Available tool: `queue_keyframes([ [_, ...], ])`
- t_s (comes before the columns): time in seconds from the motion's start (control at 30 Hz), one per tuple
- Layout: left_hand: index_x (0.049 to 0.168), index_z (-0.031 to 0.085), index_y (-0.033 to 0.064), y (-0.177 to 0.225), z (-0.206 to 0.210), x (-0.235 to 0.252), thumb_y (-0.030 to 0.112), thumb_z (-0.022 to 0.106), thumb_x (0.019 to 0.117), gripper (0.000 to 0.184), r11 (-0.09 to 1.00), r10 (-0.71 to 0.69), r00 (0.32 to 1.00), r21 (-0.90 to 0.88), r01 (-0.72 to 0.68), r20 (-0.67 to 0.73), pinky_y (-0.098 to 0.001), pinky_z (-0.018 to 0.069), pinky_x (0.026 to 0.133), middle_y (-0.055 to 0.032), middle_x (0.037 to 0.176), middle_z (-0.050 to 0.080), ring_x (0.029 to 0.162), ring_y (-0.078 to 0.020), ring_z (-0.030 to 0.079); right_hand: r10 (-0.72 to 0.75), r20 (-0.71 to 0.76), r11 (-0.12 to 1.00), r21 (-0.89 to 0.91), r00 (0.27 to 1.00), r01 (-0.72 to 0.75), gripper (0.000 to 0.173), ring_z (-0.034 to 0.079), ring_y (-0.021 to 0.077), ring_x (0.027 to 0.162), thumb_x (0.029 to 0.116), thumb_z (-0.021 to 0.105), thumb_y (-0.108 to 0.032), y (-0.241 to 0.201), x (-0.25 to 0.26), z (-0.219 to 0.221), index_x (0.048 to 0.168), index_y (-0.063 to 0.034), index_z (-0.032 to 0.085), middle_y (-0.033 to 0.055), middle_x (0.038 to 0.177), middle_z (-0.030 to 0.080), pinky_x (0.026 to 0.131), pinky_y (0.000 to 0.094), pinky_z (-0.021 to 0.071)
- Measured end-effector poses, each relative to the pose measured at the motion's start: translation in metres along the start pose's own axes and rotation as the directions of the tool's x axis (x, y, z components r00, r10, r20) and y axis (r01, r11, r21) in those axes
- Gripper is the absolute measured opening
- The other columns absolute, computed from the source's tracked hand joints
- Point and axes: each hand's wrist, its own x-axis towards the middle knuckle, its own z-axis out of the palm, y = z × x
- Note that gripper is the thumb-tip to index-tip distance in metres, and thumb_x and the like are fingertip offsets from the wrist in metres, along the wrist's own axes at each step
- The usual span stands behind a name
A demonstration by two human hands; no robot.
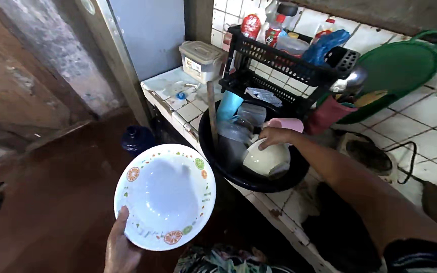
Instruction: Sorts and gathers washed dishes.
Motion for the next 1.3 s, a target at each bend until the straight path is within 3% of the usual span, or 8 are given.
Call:
queue_keyframes([
  [0.17, 0.118, 0.057, 0.0148, -0.004, 0.013, -0.004, 0.025, 0.022, 0.1119, 0.037, 0.993, -0.117, 0.993, 0.008, 0.117, 0.028, -0.0305, 0.0656, 0.068, 0.0006, 0.091, 0.077, 0.081, -0.0104, 0.076, -0.128, -0.13, 0.992, 0.004, 0.983, 0.13, 0.028, 0.05, 0.011, 0.062, 0.0928, 0.071, -0.005, 0.005, -0.021, -0.015, 0.067, 0.0039, 0.061, 0.0042, 0.063, 0.053, 0.066, 0.0321, 0.0437],
  [0.3, 0.121, 0.056, 0.0139, -0.009, 0.029, -0.01, 0.027, 0.023, 0.1114, 0.037, 0.973, -0.225, 0.965, 0.08, 0.215, 0.132, -0.0318, 0.0657, 0.069, -0.0012, 0.093, 0.077, 0.083, -0.0125, 0.076, -0.109, -0.318, 0.979, 0.127, 0.942, 0.157, 0.024, 0.053, 0.0069, 0.058, 0.0922, 0.065, 0.003, -0.001, -0.061, -0.038, 0.068, 0.0021, 0.063, 0.0014, 0.06, 0.056, 0.06, 0.0283, 0.0464],
  [0.47, 0.127, 0.053, 0.012, -0.021, 0.054, -0.026, 0.031, 0.022, 0.1125, 0.04, 0.948, -0.307, 0.928, 0.151, 0.279, 0.211, -0.0322, 0.0653, 0.073, -0.0025, 0.097, 0.076, 0.086, -0.0134, 0.076, -0.256, -0.635, 0.817, 0.262, 0.729, 0.514, 0.033, 0.049, -0.0057, 0.046, 0.0875, 0.065, -0.007, -0.015, -0.113, -0.046, 0.059, -0.0217, 0.056, -0.0149, 0.053, 0.055, 0.045, 0.0141, 0.0419],
  [0.67, 0.134, 0.048, 0.0119, -0.034, 0.078, -0.046, 0.033, 0.021, 0.1123, 0.041, 0.956, -0.287, 0.924, 0.143, 0.258, 0.251, -0.0317, 0.0652, 0.076, -0.0016, 0.103, 0.075, 0.092, -0.0124, 0.075, -0.362, -0.776, 0.816, 0.005, 0.517, 0.578, 0.027, 0.049, -0.0064, 0.048, 0.0892, 0.071, -0.016, -0.097, -0.117, 0.002, 0.065, -0.013, 0.06, -0.0107, 0.057, 0.056, 0.045, 0.0133, 0.0412],
  [0.8, 0.135, 0.046, 0.0126, -0.039, 0.084, -0.051, 0.036, 0.02, 0.1121, 0.042, 0.965, -0.257, 0.938, 0.107, 0.238, 0.233, -0.0357, 0.0654, 0.076, -0.0031, 0.106, 0.074, 0.094, -0.0148, 0.075, -0.518, -0.767, 0.839, -0.371, 0.379, 0.397, 0.039, 0.057, 0.0144, 0.05, 0.0887, 0.072, -0.035, -0.148, -0.101, 0.051, 0.067, -0.0036, 0.064, 0.0045, 0.056, 0.058, 0.048, 0.0347, 0.0456],
  [0.97, 0.13, 0.051, 0.0142, -0.045, 0.082, -0.047, 0.044, 0.015, 0.1115, 0.051, 0.964, -0.262, 0.937, 0.011, 0.267, 0.232, -0.0387, 0.0653, 0.075, -0.0042, 0.104, 0.075, 0.093, -0.0174, 0.075, -0.81, -0.56, 0.584, -0.746, 0.172, 0.32, 0.046, 0.058, 0.0225, 0.048, 0.1021, 0.056, -0.039, -0.169, -0.073, 0.12, 0.07, -0.0059, 0.062, 0.0075, 0.056, 0.057, 0.046, 0.0328, 0.0476],
  [1.1, 0.124, 0.057, 0.014, -0.053, 0.072, -0.035, 0.053, 0.008, 0.1089, 0.064, 0.95, -0.226, 0.934, -0.149, 0.274, 0.277, -0.0394, 0.0648, 0.078, -0.006, 0.103, 0.075, 0.094, -0.0184, 0.075, -0.879, -0.448, 0.47, -0.748, 0.166, 0.47, 0.037, 0.058, 0.0215, 0.053, 0.1026, 0.055, -0.029, -0.169, -0.067, 0.148, 0.072, -0.0089, 0.062, 0.0057, 0.06, 0.059, 0.049, 0.0319, 0.0473],
  [1.3, 0.122, 0.055, 0.0161, -0.061, 0.062, -0.029, 0.054, 0.002, 0.1074, 0.067, 0.965, -0.166, 0.969, -0.173, 0.198, 0.185, -0.0357, 0.0645, 0.076, -0.0003, 0.099, 0.075, 0.092, -0.0135, 0.075, -0.853, -0.258, 0.52, -0.493, 0.454, 0.697, 0.037, 0.066, 0.0278, 0.062, 0.0956, 0.063, -0.037, -0.174, -0.069, 0.155, 0.079, -0.0047, 0.068, 0.0108, 0.068, 0.065, 0.052, 0.0412, 0.0514],
])
